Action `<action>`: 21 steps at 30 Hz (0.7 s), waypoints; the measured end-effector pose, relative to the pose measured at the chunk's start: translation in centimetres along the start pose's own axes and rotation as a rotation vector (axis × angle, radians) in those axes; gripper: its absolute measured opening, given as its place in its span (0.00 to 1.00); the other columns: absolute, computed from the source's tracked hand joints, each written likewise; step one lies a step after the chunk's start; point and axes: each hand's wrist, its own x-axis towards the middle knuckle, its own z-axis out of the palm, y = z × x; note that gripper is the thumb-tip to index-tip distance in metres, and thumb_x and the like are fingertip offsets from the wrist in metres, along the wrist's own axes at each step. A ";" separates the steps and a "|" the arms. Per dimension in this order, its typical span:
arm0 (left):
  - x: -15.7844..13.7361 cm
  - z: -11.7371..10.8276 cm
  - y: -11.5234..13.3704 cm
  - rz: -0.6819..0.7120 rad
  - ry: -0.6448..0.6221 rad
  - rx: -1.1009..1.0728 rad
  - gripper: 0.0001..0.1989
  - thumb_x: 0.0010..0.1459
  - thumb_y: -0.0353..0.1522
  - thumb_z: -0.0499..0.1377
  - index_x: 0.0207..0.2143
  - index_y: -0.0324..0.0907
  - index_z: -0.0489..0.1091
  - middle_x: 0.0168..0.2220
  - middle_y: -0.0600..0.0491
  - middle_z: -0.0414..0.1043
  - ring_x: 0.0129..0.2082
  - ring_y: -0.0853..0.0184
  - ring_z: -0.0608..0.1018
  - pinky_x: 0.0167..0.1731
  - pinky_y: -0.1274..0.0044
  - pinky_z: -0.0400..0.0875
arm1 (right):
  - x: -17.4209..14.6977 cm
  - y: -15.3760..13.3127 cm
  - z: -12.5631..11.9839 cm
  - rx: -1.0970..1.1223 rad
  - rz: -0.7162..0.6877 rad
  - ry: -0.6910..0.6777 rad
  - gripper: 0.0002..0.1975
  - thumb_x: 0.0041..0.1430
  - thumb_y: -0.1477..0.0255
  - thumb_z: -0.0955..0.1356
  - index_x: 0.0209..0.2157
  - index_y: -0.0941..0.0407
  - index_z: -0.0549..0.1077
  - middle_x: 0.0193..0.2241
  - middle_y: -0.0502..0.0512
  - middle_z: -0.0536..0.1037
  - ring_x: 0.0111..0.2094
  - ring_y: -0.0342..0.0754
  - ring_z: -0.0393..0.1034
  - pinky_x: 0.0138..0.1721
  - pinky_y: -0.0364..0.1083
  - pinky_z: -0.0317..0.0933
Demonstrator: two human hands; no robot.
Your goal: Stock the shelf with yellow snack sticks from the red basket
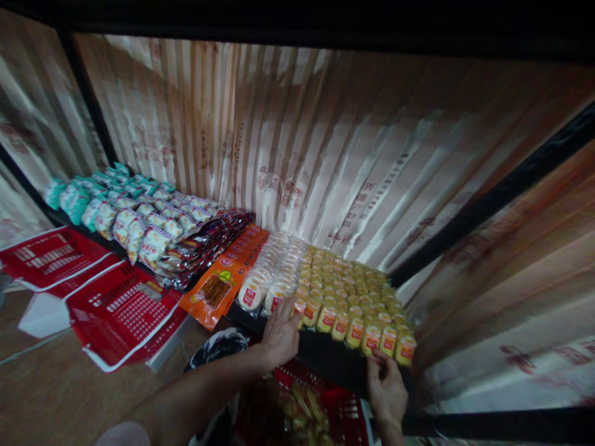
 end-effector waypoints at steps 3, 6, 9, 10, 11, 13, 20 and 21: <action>-0.1 -0.1 -1.1 0.014 0.030 0.016 0.20 0.47 0.22 0.52 0.45 0.38 0.69 0.58 0.44 0.57 0.60 0.57 0.57 0.59 0.62 0.55 | 0.1 0.1 0.1 -0.030 0.002 0.014 0.29 0.42 0.48 0.58 0.34 0.57 0.69 0.30 0.60 0.75 0.31 0.53 0.69 0.35 0.50 0.62; -0.6 -0.2 -2.2 -0.059 0.084 0.053 0.20 0.48 0.22 0.51 0.44 0.38 0.70 0.57 0.44 0.58 0.58 0.55 0.59 0.58 0.60 0.57 | 0.3 0.2 0.1 -0.043 0.033 0.014 0.28 0.42 0.49 0.59 0.34 0.57 0.70 0.30 0.60 0.76 0.31 0.54 0.70 0.36 0.50 0.62; -0.9 -0.6 -3.1 -0.161 0.124 0.066 0.21 0.48 0.22 0.51 0.46 0.38 0.70 0.54 0.44 0.61 0.56 0.55 0.62 0.56 0.61 0.59 | 0.4 0.3 0.2 -0.063 0.063 0.014 0.26 0.41 0.50 0.60 0.34 0.56 0.70 0.29 0.59 0.76 0.31 0.55 0.70 0.35 0.51 0.62; -0.9 -0.7 -3.3 -0.175 0.133 0.062 0.22 0.48 0.22 0.51 0.47 0.38 0.69 0.54 0.44 0.62 0.55 0.56 0.62 0.56 0.61 0.59 | 0.4 0.3 0.3 -0.068 0.063 0.018 0.26 0.41 0.51 0.60 0.34 0.56 0.70 0.29 0.59 0.76 0.31 0.55 0.70 0.35 0.50 0.62; -1.0 -0.7 -3.5 -0.178 0.141 0.056 0.22 0.49 0.22 0.51 0.47 0.39 0.69 0.54 0.44 0.62 0.55 0.56 0.62 0.56 0.61 0.59 | 0.3 0.4 0.3 -0.071 0.061 0.024 0.26 0.42 0.51 0.60 0.34 0.56 0.70 0.29 0.59 0.76 0.31 0.55 0.70 0.35 0.50 0.62; -1.0 -0.8 -3.6 -0.168 0.156 0.036 0.22 0.49 0.22 0.50 0.47 0.39 0.69 0.54 0.45 0.62 0.56 0.56 0.62 0.56 0.61 0.59 | 0.3 0.6 0.3 -0.076 0.049 0.035 0.26 0.43 0.50 0.60 0.35 0.56 0.70 0.29 0.59 0.77 0.31 0.55 0.70 0.35 0.50 0.63; -0.6 -1.1 -2.6 -0.180 0.307 -0.041 0.19 0.49 0.21 0.50 0.41 0.41 0.71 0.55 0.47 0.60 0.57 0.57 0.60 0.57 0.63 0.57 | 0.3 0.6 0.0 -0.101 0.054 0.015 0.25 0.43 0.50 0.60 0.34 0.55 0.70 0.28 0.58 0.76 0.30 0.56 0.71 0.33 0.51 0.63; -0.4 -1.3 -2.6 -0.222 0.354 -0.028 0.19 0.49 0.20 0.50 0.42 0.41 0.71 0.56 0.47 0.59 0.57 0.57 0.59 0.57 0.62 0.56 | 0.4 0.5 -0.1 -0.109 0.069 0.005 0.24 0.43 0.51 0.61 0.34 0.54 0.70 0.28 0.58 0.76 0.30 0.56 0.71 0.34 0.51 0.63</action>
